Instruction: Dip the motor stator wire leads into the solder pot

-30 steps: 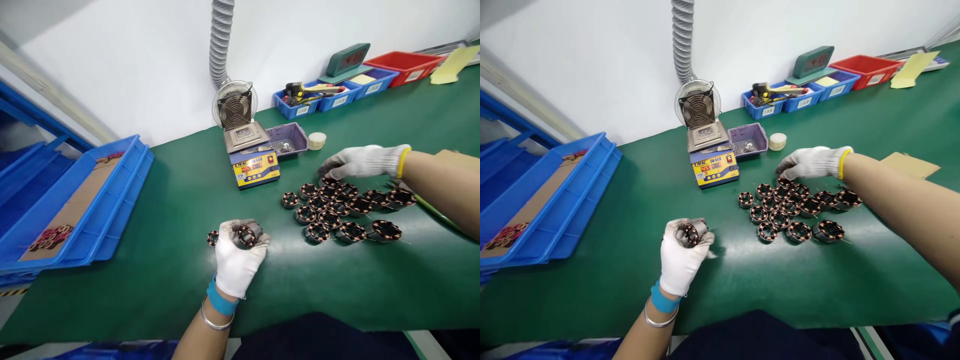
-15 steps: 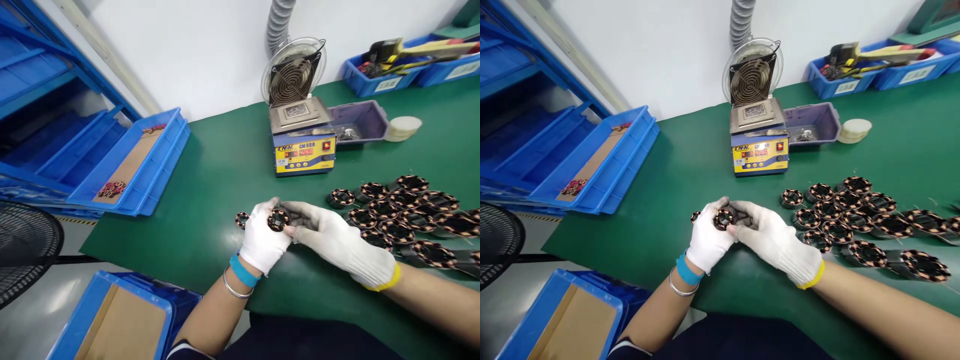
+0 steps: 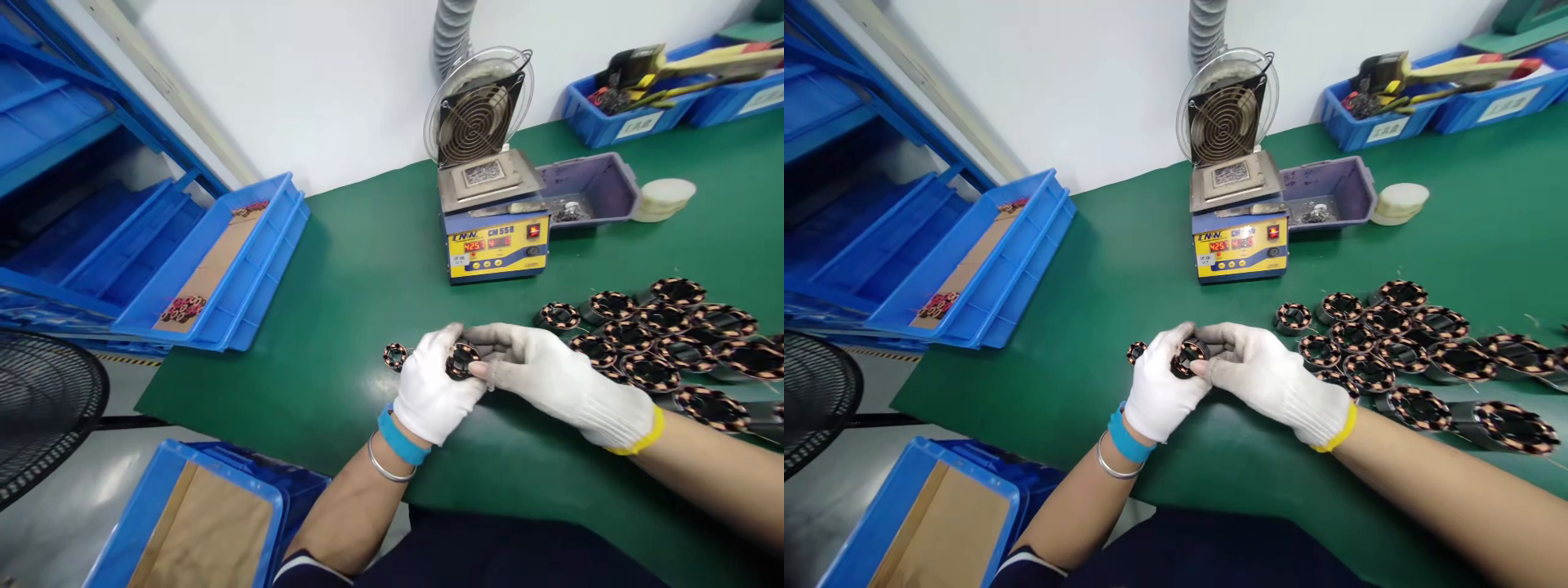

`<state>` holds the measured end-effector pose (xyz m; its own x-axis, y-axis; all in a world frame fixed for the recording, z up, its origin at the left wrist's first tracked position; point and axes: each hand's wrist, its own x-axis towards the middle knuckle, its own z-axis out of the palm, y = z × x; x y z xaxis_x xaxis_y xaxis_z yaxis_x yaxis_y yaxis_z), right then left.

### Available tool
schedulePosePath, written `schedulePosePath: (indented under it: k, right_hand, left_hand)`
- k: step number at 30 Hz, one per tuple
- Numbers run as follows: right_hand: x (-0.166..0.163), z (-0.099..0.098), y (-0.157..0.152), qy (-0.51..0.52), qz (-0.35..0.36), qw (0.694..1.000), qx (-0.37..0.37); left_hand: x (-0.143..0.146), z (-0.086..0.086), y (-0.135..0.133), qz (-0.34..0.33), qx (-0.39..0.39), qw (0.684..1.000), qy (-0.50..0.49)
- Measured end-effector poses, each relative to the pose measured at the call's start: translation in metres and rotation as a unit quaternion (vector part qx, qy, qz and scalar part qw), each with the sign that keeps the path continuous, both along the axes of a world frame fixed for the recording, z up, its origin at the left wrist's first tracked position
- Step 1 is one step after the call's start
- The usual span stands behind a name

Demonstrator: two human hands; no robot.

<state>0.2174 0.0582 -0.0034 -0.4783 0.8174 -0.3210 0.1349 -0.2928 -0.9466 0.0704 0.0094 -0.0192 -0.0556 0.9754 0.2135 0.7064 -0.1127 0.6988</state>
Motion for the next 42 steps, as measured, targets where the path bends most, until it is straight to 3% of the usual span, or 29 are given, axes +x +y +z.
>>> schedulePosePath:
  k: [5, 10, 13, 17, 19, 22, 24, 27, 31, 32, 34, 36, 40, 42]
  right_hand:
    - [0.004, -0.003, -0.002, -0.064, -0.048, 0.99, 0.114]
    - [0.006, -0.01, -0.008, -0.139, -0.109, 0.967, 0.183]
    - [0.008, -0.005, -0.007, -0.131, -0.117, 0.968, 0.181]
    - [0.01, 0.005, -0.002, -0.109, -0.136, 0.972, 0.16]
    - [0.01, 0.007, -0.001, -0.092, -0.151, 0.974, 0.143]
    - [0.008, 0.006, -0.001, -0.046, -0.158, 0.979, 0.122]
    - [0.006, 0.005, -0.003, -0.02, -0.153, 0.981, 0.116]
    - [0.003, 0.004, -0.003, -0.005, -0.151, 0.983, 0.103]
    - [0.002, 0.007, -0.002, 0.004, -0.163, 0.984, 0.079]
    - [0.001, 0.009, -0.002, 0.009, -0.163, 0.984, 0.078]
    - [0.001, 0.012, -0.002, 0.02, -0.167, 0.983, 0.079]
    - [0.0, 0.014, -0.003, 0.027, -0.174, 0.981, 0.078]
    - [-0.002, 0.012, -0.009, 0.024, -0.159, 0.985, 0.07]
    - [-0.001, 0.01, -0.011, 0.026, -0.16, 0.984, 0.069]
  left_hand:
    - [-0.001, 0.0, 0.0, -0.03, 0.023, 0.999, -0.018]
    - [0.001, -0.001, 0.002, 0.021, -0.086, 0.99, -0.111]
    - [-0.005, 0.01, 0.001, 0.008, -0.159, 0.958, -0.236]
    - [-0.029, 0.028, -0.006, -0.11, -0.249, 0.887, -0.372]
    - [-0.038, 0.032, -0.008, -0.138, -0.221, 0.872, -0.413]
    - [-0.032, 0.03, -0.004, -0.017, -0.103, 0.908, -0.405]
    - [-0.019, 0.027, 0.0, 0.043, -0.085, 0.926, -0.365]
    - [-0.001, 0.026, -0.001, 0.025, -0.128, 0.926, -0.355]
    - [-0.002, 0.029, -0.018, -0.084, -0.158, 0.912, -0.369]
    - [-0.004, 0.028, -0.021, -0.083, -0.142, 0.91, -0.381]
    - [-0.008, 0.024, -0.022, -0.001, -0.055, 0.917, -0.394]
    - [-0.006, 0.021, -0.017, 0.042, -0.022, 0.923, -0.383]
    - [0.003, 0.019, -0.015, 0.056, -0.055, 0.93, -0.359]
    - [0.005, 0.018, -0.02, 0.028, -0.031, 0.932, -0.36]
